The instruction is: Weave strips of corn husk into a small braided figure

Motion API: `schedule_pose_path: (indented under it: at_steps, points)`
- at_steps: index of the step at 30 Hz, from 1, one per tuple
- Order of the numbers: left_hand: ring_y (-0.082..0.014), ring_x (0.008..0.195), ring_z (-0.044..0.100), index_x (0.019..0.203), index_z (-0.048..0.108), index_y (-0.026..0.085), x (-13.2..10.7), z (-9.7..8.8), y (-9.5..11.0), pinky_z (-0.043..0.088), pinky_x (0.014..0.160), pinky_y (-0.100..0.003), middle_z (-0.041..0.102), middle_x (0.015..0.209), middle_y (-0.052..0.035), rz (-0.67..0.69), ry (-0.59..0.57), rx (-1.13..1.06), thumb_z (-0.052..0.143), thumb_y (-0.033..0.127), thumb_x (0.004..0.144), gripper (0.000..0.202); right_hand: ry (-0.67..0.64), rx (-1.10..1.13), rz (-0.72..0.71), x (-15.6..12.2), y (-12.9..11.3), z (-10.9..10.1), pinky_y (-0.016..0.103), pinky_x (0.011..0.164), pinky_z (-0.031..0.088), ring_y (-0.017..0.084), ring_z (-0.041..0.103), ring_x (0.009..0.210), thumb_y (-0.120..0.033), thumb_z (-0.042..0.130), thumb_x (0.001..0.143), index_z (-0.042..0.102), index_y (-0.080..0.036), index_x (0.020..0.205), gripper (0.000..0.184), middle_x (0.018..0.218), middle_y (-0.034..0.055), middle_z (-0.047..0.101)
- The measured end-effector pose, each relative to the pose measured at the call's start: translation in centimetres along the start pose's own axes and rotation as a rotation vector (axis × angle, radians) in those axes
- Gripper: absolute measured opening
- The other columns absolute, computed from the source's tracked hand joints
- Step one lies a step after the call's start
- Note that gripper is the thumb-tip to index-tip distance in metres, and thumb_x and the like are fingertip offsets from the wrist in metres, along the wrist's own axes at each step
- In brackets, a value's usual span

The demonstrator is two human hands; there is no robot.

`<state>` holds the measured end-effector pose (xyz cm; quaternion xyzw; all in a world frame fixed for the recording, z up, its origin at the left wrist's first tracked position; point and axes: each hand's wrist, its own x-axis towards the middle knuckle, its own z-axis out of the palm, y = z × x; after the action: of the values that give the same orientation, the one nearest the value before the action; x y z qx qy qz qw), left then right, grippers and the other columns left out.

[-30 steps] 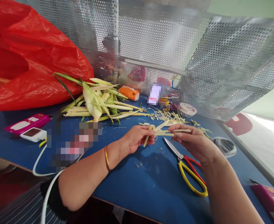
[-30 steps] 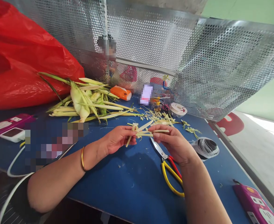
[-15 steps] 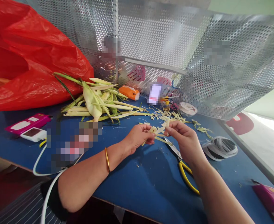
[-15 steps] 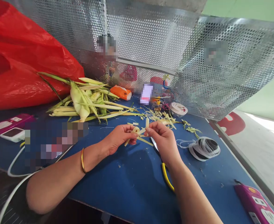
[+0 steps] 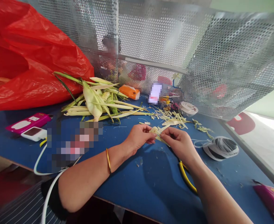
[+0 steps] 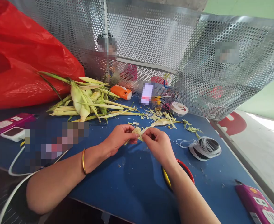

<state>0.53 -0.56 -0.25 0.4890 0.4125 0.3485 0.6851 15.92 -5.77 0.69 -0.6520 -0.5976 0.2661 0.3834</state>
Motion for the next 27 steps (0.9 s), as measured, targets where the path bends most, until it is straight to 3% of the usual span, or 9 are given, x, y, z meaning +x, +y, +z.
schedule_pose_path:
  at_steps: [8, 19, 27]
  points:
    - [-0.0081, 0.049, 0.059, 0.069, 0.064, 0.012, -0.3, 0.5, 0.0, 0.05, 0.057, -0.022, 0.063, 0.055, 0.0026, -0.02, 0.044, -0.014, 0.07, 0.006, 0.074, 0.01, 0.043, -0.056, 0.033, -0.1, -0.2, 0.5, 0.025, 0.051, 0.029, 0.012, 0.039, 0.053, -0.041, 0.057, 0.074, 0.057, -0.02, 0.062, 0.024, 0.055, -0.0033, 0.048]
    - [-0.0084, 0.051, 0.059, 0.07, 0.066, 0.013, 0.0, 0.5, -1.0, 0.05, 0.056, -0.022, 0.065, 0.061, 0.0018, 0.109, 0.099, 0.02, 0.071, 0.007, 0.07, 0.008, 0.155, -0.066, 0.016, -0.2, -0.6, 1.0, 0.024, 0.048, 0.027, 0.011, 0.038, 0.05, -0.037, 0.055, 0.07, 0.053, -0.02, 0.056, 0.022, 0.05, -0.0044, 0.045]
    - [-0.01, 0.055, 0.06, 0.07, 0.066, 0.013, 0.1, 0.5, -1.2, 0.052, 0.06, -0.024, 0.064, 0.061, 0.0017, 0.098, 0.082, 0.027, 0.068, 0.007, 0.07, 0.006, 0.106, -0.014, 0.001, -0.2, -0.4, 1.4, 0.025, 0.051, 0.03, 0.012, 0.04, 0.053, -0.039, 0.056, 0.073, 0.055, -0.02, 0.059, 0.023, 0.055, -0.0035, 0.049]
